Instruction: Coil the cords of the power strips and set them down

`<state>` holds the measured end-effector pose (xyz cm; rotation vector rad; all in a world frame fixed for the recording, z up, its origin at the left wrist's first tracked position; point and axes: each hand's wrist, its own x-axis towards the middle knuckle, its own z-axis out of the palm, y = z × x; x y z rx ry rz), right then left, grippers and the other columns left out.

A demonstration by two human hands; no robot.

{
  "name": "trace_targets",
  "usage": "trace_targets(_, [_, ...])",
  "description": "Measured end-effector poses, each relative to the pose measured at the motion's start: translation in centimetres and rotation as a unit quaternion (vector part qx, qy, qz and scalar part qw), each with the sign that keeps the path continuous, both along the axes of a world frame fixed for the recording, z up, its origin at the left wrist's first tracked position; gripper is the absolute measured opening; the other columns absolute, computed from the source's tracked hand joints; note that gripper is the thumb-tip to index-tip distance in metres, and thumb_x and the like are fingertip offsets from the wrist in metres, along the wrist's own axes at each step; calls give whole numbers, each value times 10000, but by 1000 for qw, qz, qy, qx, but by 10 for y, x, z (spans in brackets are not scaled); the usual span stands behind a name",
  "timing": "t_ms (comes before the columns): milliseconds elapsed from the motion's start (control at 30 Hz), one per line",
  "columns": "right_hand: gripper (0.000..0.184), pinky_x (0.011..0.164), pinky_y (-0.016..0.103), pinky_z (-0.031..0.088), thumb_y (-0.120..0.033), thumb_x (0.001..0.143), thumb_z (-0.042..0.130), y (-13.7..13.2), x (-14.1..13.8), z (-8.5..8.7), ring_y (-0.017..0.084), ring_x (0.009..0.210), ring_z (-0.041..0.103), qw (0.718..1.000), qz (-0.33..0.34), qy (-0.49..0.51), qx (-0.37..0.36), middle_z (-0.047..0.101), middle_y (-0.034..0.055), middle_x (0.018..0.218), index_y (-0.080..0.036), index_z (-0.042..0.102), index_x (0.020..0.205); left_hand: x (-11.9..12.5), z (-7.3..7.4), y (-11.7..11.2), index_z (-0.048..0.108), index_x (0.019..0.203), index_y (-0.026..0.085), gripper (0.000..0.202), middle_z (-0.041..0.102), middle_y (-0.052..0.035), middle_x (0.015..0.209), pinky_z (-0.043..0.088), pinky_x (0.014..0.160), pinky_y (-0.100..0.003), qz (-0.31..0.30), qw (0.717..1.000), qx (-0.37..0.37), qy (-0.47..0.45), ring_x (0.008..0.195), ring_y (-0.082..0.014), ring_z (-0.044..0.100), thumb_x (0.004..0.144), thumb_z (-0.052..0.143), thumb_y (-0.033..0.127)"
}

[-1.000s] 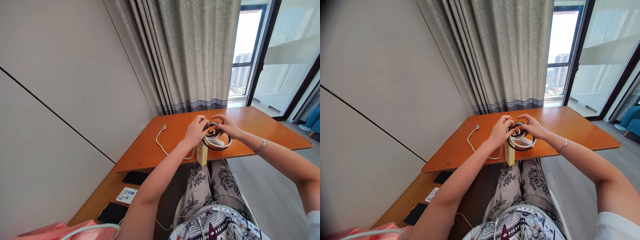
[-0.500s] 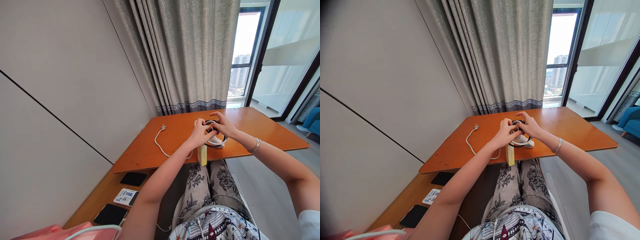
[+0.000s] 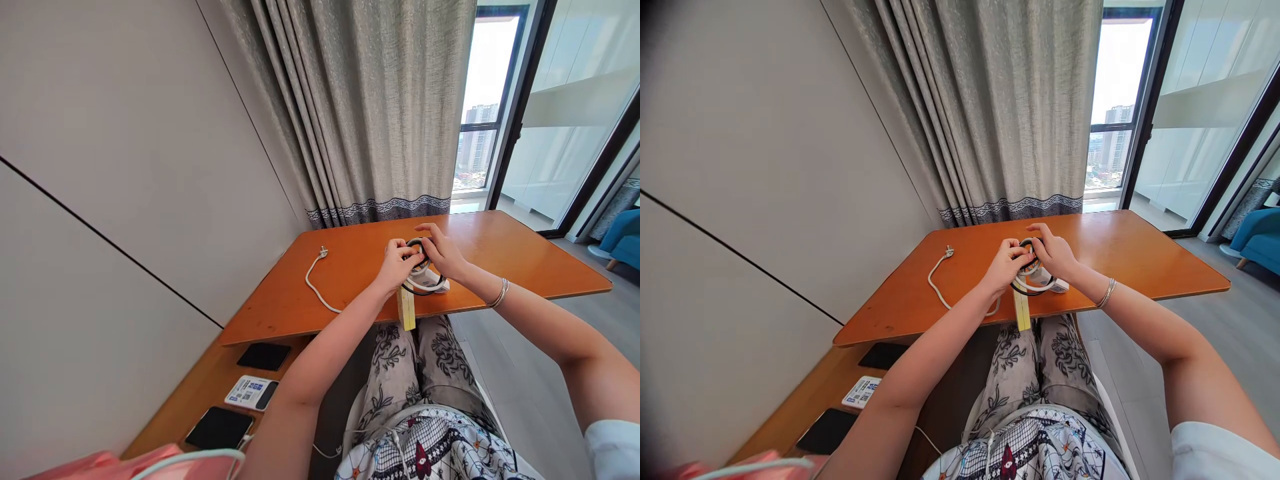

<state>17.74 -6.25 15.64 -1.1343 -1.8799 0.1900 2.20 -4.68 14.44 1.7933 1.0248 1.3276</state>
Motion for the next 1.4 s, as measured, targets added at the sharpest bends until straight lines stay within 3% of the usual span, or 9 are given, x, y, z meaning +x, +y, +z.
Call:
trace_targets(300, [273,692,300,475,-366,989,334,-1,-5,-5,161,702,587,994,72,86,-9,613,20,833,-208,508,1129,-4,-3,-5,624,637,189,120,515,-73,1070,433,1026,-412,19,989,126,74,1115,-242,504,707,721,191])
trace_targets(433, [287,728,315,521,-384,1000,321,0,-5,-11,163,746,622,991,82,102,-13,648,54,946,-219,516,1130,-6,-3,-9,598,661,191,112,515,-79,1102,431,1052,-410,19,987,135,80,1145,-243,508,713,695,178])
trace_targets(533, [316,817,363,531,-421,985,365,7,4,-22,202,864,641,994,70,65,45,656,95,1011,-215,529,1160,-8,-1,-16,578,687,185,91,519,-84,1128,467,1002,-356,-3,994,99,42,1156,-224,522,774,605,182])
trace_targets(733, [333,896,402,512,-413,989,380,20,12,-26,232,1003,634,993,62,46,90,661,139,1131,-201,535,1193,-20,22,-18,568,740,171,55,542,-72,1147,528,830,-299,-139,990,1,-10,978,-182,592,745,593,219])
trace_targets(800, [343,904,391,507,-412,997,378,19,9,-20,227,1017,633,992,63,53,96,666,130,1136,-196,549,1201,-26,32,-13,585,740,168,72,539,-76,1140,525,833,-299,-133,991,20,8,980,-183,586,759,591,238])
trace_targets(933, [340,892,375,508,-413,994,413,16,5,-10,225,996,643,995,56,42,78,688,105,1110,-202,589,1193,-35,47,-8,618,753,180,162,578,-75,1036,483,910,-318,-51,981,137,125,1008,-195,565,861,532,266])
trace_targets(1100, [371,809,349,496,-413,984,460,11,6,-5,241,918,653,991,6,-93,92,703,113,1031,-195,608,1244,-33,57,-10,572,745,192,296,588,-59,851,480,830,-317,-12,959,194,207,848,-182,563,965,403,295])
trace_targets(1233, [448,673,301,449,-533,930,561,5,3,-3,236,786,637,979,-35,-188,69,693,97,884,-198,639,1216,-28,68,0,602,687,181,353,588,-63,878,495,792,-299,-32,956,200,213,829,-169,579,957,460,358])
trace_targets(1400, [618,720,323,484,-655,923,484,2,-3,-6,228,850,616,993,19,-89,75,637,90,956,-204,578,1334,-30,78,21,641,683,161,483,590,-34,863,425,512,-243,-54,984,106,136,532,-81,499,872,556,597])
